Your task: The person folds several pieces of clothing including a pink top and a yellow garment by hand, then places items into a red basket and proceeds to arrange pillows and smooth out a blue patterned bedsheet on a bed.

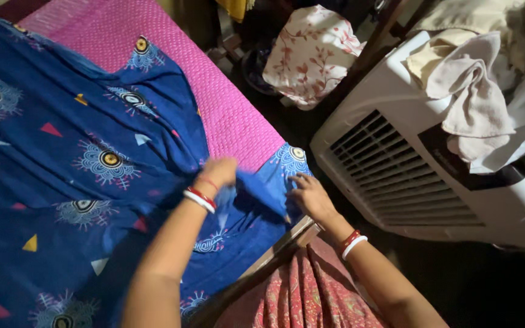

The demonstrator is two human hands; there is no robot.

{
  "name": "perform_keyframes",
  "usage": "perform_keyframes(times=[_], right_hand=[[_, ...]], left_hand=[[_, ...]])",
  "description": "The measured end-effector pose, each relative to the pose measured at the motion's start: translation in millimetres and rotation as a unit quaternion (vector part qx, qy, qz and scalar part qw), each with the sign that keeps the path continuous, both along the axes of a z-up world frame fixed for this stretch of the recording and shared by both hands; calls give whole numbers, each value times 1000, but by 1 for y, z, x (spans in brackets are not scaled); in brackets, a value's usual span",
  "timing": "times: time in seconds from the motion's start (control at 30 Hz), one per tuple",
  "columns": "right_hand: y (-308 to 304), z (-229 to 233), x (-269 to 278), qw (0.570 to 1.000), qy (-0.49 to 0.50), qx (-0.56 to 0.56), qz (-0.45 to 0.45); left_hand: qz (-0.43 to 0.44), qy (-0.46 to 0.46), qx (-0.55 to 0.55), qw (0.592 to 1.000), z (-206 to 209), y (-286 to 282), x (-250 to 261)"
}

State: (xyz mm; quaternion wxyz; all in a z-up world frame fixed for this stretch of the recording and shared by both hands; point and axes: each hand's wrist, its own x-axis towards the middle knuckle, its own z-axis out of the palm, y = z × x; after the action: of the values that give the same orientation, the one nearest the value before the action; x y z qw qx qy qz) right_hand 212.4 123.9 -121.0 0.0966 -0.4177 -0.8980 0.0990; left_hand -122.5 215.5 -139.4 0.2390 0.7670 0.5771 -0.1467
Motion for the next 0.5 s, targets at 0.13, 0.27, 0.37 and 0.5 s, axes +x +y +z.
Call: perform_keyframes(times=[0.13, 0.27, 0.37, 0.5], right_hand=[[19, 7, -1, 990, 112, -62, -57], [41, 25, -31, 955, 232, -101, -157], [76, 9, -39, 935, 256, -91, -227], [110, -16, -36, 910, 221, -163, -311]], left_hand=[[70, -142, 425, 891, 111, 75, -5], [84, -165, 523, 832, 172, 109, -18], [110, -82, 559, 817, 184, 131, -33], [200, -49, 499, 842, 184, 171, -54]])
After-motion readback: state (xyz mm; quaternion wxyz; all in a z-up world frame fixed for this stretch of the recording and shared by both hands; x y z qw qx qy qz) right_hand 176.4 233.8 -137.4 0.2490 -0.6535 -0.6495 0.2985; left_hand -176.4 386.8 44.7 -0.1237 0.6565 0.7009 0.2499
